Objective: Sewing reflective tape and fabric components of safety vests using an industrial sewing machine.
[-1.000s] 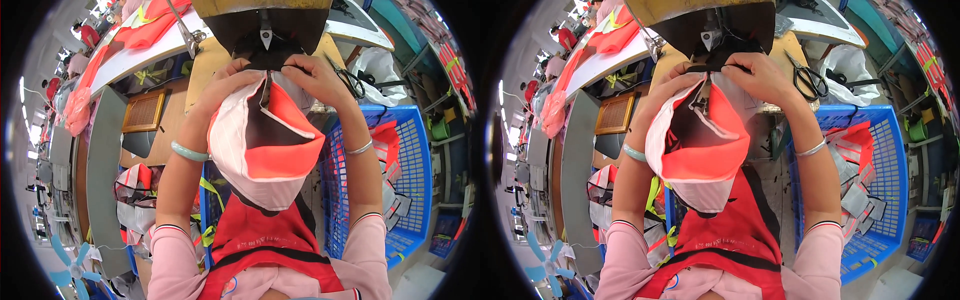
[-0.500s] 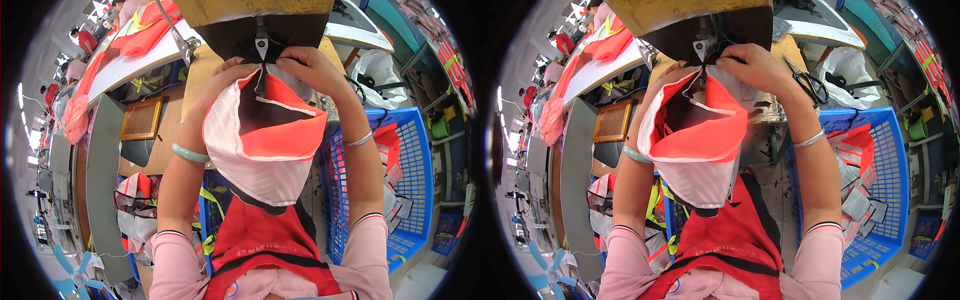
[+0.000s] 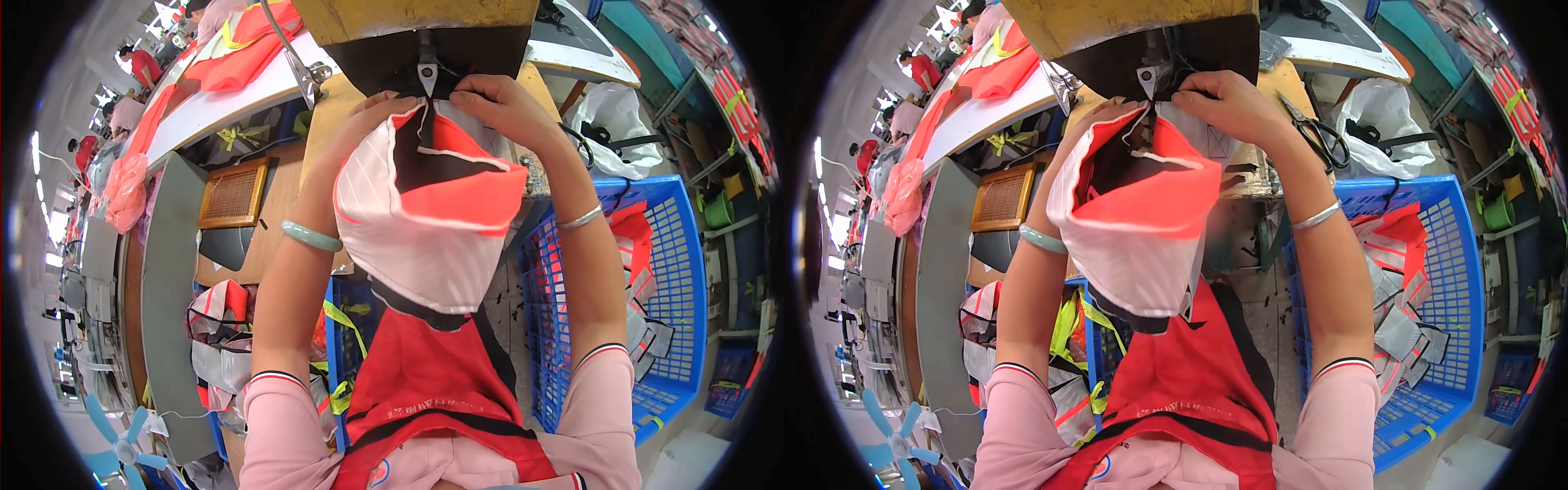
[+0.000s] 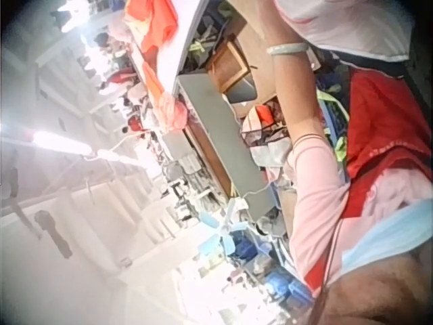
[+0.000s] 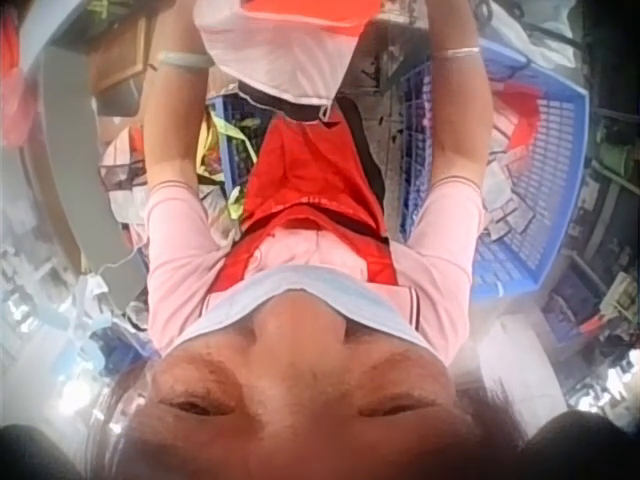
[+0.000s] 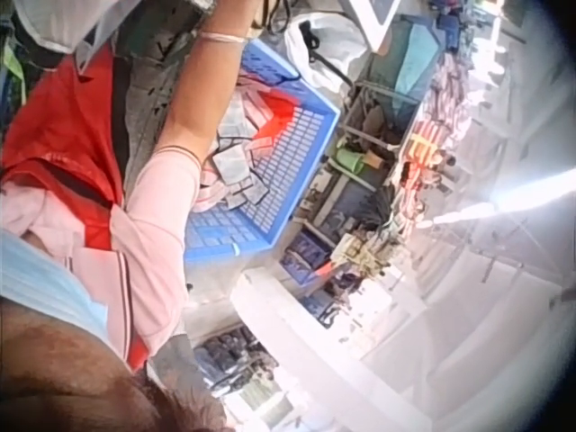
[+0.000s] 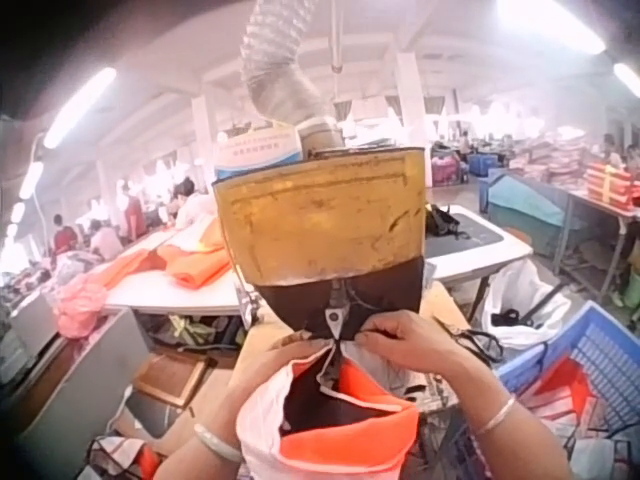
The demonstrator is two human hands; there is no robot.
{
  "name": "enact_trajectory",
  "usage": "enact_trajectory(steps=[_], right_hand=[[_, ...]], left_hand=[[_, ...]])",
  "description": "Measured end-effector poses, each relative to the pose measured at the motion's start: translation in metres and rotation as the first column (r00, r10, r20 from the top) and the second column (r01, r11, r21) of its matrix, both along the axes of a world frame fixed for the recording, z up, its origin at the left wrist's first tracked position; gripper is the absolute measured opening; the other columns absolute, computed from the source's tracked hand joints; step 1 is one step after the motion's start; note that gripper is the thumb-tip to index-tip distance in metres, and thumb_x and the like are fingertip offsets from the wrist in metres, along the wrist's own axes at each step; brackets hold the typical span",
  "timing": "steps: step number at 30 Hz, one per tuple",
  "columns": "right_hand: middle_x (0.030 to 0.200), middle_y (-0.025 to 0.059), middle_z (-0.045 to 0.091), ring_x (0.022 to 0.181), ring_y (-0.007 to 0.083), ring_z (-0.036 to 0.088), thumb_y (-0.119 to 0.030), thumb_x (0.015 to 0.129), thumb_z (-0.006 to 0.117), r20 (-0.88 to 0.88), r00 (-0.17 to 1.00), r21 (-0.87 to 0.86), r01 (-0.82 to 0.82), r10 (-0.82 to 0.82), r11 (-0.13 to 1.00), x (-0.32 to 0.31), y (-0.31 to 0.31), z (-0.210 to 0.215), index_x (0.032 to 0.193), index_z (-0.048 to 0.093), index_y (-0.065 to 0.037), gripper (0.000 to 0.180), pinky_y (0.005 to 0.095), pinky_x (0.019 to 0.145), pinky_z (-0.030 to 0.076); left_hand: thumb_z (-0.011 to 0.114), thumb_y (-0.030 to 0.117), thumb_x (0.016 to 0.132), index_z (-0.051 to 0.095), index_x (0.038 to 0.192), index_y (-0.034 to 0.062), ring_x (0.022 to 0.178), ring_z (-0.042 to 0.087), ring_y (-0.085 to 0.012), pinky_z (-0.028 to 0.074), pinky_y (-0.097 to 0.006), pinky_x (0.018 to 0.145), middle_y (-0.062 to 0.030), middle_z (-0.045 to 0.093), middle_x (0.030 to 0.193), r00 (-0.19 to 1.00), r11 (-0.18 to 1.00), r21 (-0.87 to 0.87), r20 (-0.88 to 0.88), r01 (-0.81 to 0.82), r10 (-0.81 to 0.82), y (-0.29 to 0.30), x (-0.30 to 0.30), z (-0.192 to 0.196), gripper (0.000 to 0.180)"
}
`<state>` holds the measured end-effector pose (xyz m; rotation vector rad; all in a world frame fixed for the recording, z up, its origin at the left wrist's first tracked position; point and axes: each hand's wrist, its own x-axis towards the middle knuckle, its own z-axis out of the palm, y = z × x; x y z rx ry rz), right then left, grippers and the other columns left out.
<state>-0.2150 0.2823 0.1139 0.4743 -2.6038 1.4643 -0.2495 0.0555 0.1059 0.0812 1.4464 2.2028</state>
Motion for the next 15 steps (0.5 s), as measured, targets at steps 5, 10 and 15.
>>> enact_trajectory(steps=[5,10,15], right_hand=[[0.072,0.0025,0.059,0.071,0.0083,0.051,-0.025,0.088,0.058,-0.081,0.993,-0.006,0.088,-0.088,0.996,0.011,0.009,0.003,0.093,0.064,-0.001,0.026,0.0257,0.065,0.044],[0.084,0.0039,0.063,0.081,0.0100,0.057,-0.020,0.087,0.058,0.118,0.971,0.017,-0.211,0.207,0.977,0.092,0.023,-0.014,0.091,0.064,0.001,0.022,0.0272,0.074,0.047],[0.088,0.0095,0.066,0.085,0.0218,0.063,-0.017,0.083,0.064,-0.163,0.969,-0.008,-0.190,0.186,0.982,0.161,-0.011,-0.010,0.090,0.068,-0.004,0.016,0.0332,0.079,0.049]], left_hand=[[0.064,0.023,0.087,0.062,0.117,0.0045,0.108,0.054,-0.0120,0.041,-0.023,0.089,-0.0060,0.059,0.113,0.969,0.999,-0.048,-0.246,-0.010,-0.002,-0.028,-0.005,-0.010,0.035],[0.070,0.014,0.082,0.060,0.100,0.0022,0.082,0.061,-0.0103,0.048,-0.023,0.072,-0.0028,0.064,0.091,0.955,0.966,-0.121,-0.162,0.231,-0.248,-0.070,0.045,0.007,0.024],[0.070,0.013,0.083,0.058,0.088,0.0041,0.078,0.055,-0.0044,0.045,-0.021,0.068,0.0029,0.058,0.080,0.844,0.848,-0.351,-0.224,0.396,-0.487,-0.094,0.101,0.033,0.016]])
